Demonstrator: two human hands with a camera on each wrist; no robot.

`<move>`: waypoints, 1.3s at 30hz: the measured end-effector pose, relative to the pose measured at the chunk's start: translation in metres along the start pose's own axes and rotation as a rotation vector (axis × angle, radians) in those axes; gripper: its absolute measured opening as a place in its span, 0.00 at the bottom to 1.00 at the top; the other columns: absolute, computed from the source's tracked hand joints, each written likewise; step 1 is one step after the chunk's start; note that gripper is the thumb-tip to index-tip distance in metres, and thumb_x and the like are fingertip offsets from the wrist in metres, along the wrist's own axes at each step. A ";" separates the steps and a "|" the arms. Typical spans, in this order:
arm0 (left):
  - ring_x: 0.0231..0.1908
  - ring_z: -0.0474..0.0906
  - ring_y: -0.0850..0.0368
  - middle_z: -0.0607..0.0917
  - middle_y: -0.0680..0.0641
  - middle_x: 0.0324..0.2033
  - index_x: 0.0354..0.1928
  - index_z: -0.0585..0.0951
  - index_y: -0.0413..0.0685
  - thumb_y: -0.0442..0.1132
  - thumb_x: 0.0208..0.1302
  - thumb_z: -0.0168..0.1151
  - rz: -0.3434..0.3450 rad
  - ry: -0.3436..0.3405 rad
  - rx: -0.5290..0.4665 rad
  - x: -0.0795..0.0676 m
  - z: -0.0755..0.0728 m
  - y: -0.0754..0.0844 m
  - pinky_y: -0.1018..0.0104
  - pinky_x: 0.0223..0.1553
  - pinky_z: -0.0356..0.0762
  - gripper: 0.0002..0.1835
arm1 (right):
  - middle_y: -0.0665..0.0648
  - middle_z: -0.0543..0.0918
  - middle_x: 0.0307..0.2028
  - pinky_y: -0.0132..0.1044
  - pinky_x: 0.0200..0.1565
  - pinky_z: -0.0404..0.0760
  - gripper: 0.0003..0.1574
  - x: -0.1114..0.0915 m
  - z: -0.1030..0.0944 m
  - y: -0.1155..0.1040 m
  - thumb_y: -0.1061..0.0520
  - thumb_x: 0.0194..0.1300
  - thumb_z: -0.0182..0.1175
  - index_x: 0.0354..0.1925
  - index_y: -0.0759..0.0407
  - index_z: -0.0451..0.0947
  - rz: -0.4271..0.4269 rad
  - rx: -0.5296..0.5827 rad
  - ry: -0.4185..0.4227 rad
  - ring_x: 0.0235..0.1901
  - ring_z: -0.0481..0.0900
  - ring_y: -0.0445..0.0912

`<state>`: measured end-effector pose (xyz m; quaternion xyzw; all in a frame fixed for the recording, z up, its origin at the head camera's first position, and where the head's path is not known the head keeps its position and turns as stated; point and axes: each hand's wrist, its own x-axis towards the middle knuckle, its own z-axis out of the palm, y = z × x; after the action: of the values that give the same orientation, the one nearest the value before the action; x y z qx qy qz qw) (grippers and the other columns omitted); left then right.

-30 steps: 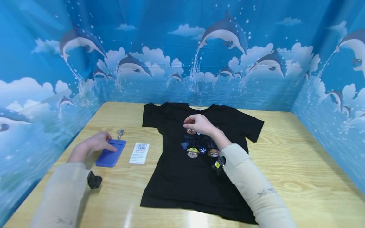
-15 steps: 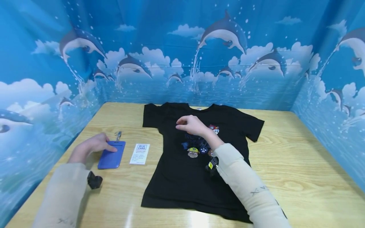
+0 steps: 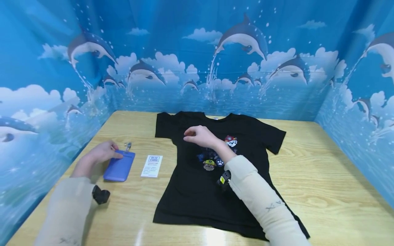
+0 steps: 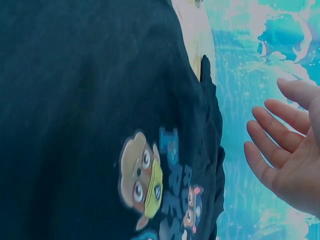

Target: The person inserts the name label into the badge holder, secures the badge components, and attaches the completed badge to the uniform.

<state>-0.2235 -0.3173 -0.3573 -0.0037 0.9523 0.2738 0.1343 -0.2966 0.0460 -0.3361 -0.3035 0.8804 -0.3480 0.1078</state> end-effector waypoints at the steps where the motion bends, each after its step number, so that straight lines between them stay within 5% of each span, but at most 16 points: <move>1: 0.45 0.70 0.34 0.73 0.29 0.45 0.48 0.68 0.25 0.42 0.58 0.62 0.013 0.006 0.009 0.000 -0.001 0.000 0.45 0.46 0.68 0.26 | 0.55 0.80 0.45 0.38 0.44 0.75 0.21 0.001 0.001 -0.001 0.52 0.66 0.56 0.53 0.62 0.76 -0.001 0.000 -0.002 0.43 0.77 0.45; 14: 0.43 0.72 0.36 0.75 0.28 0.41 0.47 0.72 0.25 0.36 0.64 0.53 0.122 0.054 0.005 0.000 -0.001 -0.002 0.47 0.43 0.69 0.18 | 0.55 0.79 0.48 0.36 0.46 0.74 0.22 0.012 0.020 -0.019 0.52 0.67 0.55 0.55 0.61 0.74 -0.020 -0.015 -0.050 0.47 0.76 0.45; 25: 0.39 0.74 0.45 0.76 0.31 0.39 0.47 0.69 0.22 0.31 0.67 0.43 0.123 0.051 -0.139 -0.002 -0.009 0.004 0.62 0.36 0.72 0.15 | 0.53 0.80 0.46 0.34 0.45 0.73 0.23 0.022 0.031 -0.023 0.49 0.67 0.54 0.55 0.59 0.75 -0.065 -0.031 -0.052 0.44 0.76 0.42; 39: 0.39 0.73 0.46 0.75 0.32 0.43 0.50 0.68 0.27 0.35 0.70 0.43 0.115 0.078 -0.180 0.004 -0.011 0.024 0.56 0.40 0.72 0.16 | 0.56 0.78 0.51 0.34 0.46 0.74 0.23 0.029 0.042 -0.040 0.52 0.67 0.54 0.56 0.62 0.73 -0.027 -0.001 -0.031 0.50 0.75 0.45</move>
<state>-0.2323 -0.3022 -0.3364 0.0282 0.9270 0.3653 0.0806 -0.2845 -0.0178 -0.3390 -0.3206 0.8747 -0.3443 0.1165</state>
